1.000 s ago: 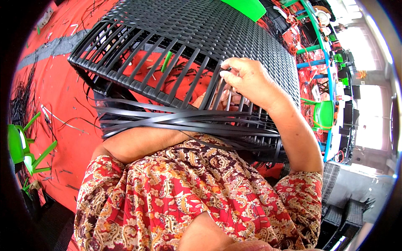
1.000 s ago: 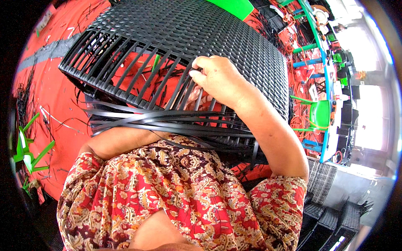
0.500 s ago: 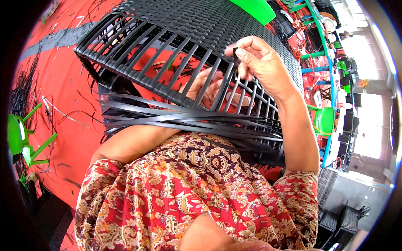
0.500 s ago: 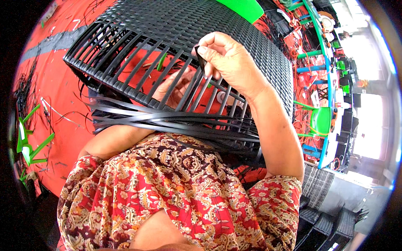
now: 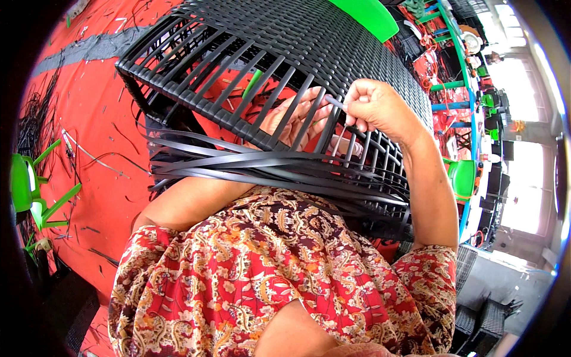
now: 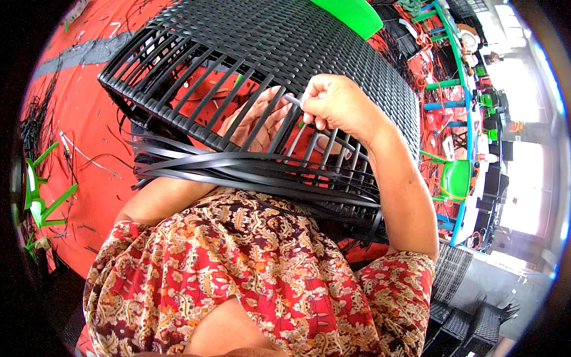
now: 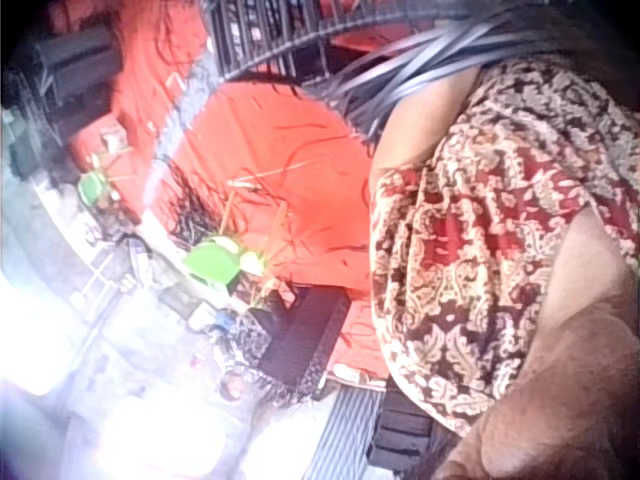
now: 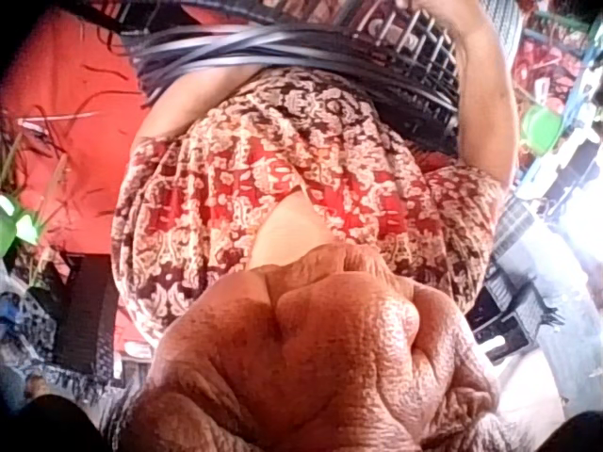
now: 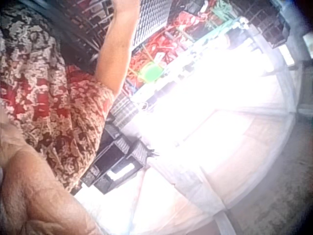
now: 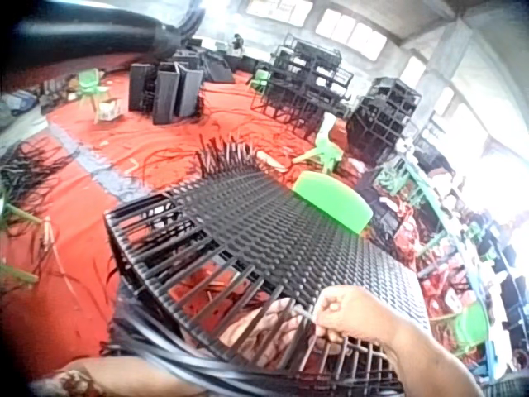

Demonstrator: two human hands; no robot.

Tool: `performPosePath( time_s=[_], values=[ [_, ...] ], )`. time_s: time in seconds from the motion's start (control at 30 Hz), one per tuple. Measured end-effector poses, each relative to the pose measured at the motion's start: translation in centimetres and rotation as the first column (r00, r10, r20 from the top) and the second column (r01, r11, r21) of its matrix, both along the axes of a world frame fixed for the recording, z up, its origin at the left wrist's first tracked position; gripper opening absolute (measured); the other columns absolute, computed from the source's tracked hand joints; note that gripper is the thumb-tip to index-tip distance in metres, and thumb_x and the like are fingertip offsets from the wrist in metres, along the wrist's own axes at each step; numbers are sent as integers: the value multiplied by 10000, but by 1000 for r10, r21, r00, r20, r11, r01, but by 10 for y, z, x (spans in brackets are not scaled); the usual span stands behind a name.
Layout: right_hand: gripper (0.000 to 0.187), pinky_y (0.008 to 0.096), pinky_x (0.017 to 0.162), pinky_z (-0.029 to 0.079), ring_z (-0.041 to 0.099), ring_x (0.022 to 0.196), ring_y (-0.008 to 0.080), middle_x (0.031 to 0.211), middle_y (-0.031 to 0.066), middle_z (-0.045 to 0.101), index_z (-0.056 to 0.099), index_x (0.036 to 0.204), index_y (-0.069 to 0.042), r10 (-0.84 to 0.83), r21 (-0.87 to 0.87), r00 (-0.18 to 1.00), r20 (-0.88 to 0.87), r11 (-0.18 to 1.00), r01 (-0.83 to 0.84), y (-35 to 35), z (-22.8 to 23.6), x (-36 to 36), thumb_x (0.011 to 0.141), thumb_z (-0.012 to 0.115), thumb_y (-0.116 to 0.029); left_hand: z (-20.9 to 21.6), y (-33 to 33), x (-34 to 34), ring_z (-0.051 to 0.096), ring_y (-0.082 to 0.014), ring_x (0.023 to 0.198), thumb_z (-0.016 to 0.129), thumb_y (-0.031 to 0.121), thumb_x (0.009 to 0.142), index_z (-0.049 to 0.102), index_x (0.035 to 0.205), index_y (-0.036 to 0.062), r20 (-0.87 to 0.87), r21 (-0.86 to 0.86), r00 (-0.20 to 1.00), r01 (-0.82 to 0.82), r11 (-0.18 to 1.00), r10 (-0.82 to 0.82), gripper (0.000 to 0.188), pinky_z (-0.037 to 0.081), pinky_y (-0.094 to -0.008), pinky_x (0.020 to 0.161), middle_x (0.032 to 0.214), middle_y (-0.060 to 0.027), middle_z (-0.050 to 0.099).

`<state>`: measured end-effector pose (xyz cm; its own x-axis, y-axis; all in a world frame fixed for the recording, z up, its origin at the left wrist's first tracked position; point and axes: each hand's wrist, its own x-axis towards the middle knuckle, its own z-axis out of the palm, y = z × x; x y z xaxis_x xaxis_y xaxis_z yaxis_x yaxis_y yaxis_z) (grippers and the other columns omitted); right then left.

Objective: The person weaves black synthetic strips into the frame of a piece of furniture by hand, threading the strips through existing weaves and pulling them tight.

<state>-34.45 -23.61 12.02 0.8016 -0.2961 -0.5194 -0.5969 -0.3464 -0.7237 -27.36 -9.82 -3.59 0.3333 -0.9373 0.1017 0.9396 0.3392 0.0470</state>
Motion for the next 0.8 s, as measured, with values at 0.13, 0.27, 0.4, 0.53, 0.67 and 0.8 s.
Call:
performPosePath(
  time_s=[0.13, 0.27, 0.4, 0.53, 0.67, 0.8],
  values=[
    [86, 153, 402, 360, 512, 493, 32, 678, 23, 611, 557, 799, -56, 39, -23, 999, -34, 999, -40, -8, -6, 2, 836, 580, -130, 9, 6, -4, 609, -215, 1002, 535, 77, 894, 465, 1207, 7, -15, 66, 998, -55, 996, 56, 328, 507, -305, 919, 1071, -130, 588],
    [110, 153, 426, 369, 525, 516, 40, 673, 10, 591, 563, 819, -55, 37, -14, 999, 21, 999, -37, -1, -11, 5, 862, 587, -153, 6, 11, -4, 586, -241, 1030, 553, 48, 867, 435, 1238, 15, -51, 136, 996, -63, 989, 70, 390, 485, -306, 946, 1093, -179, 559],
    [114, 167, 462, 395, 533, 546, 41, 686, -7, 570, 568, 845, -43, 34, -111, 996, 82, 994, -24, 10, -16, -2, 876, 592, -150, 9, 20, -8, 552, -250, 1101, 534, 40, 875, 421, 1273, -7, -136, 133, 988, -48, 990, 67, 417, 446, -306, 1002, 1166, -192, 538],
    [104, 223, 503, 440, 540, 556, 81, 729, 20, 560, 584, 884, -35, 21, -234, 987, 158, 972, 17, 16, -21, -8, 846, 610, -128, 22, 21, -11, 530, -229, 1135, 520, 50, 881, 435, 1286, -6, 30, 201, 994, -107, 974, 103, 417, 429, -309, 1017, 1202, -145, 535],
    [151, 249, 578, 471, 555, 604, 109, 864, 73, 545, 606, 945, -7, 218, -511, 912, 347, 860, -11, 22, -20, -2, 818, 629, -84, 36, 23, -12, 518, -217, 1150, 525, 36, 867, 473, 1259, 1, 40, 177, 991, -130, 976, 124, 397, 428, -315, 1016, 1211, -111, 543],
    [181, 262, 644, 485, 576, 652, 126, 880, 85, 528, 630, 987, -13, 278, -437, 900, 337, 892, -112, 33, -13, 14, 810, 626, -53, 14, 14, -3, 521, -217, 1148, 521, -11, 848, 536, 1192, 3, -5, 36, 994, -108, 993, 109, 345, 417, -328, 1027, 1200, -106, 560]
  ],
)
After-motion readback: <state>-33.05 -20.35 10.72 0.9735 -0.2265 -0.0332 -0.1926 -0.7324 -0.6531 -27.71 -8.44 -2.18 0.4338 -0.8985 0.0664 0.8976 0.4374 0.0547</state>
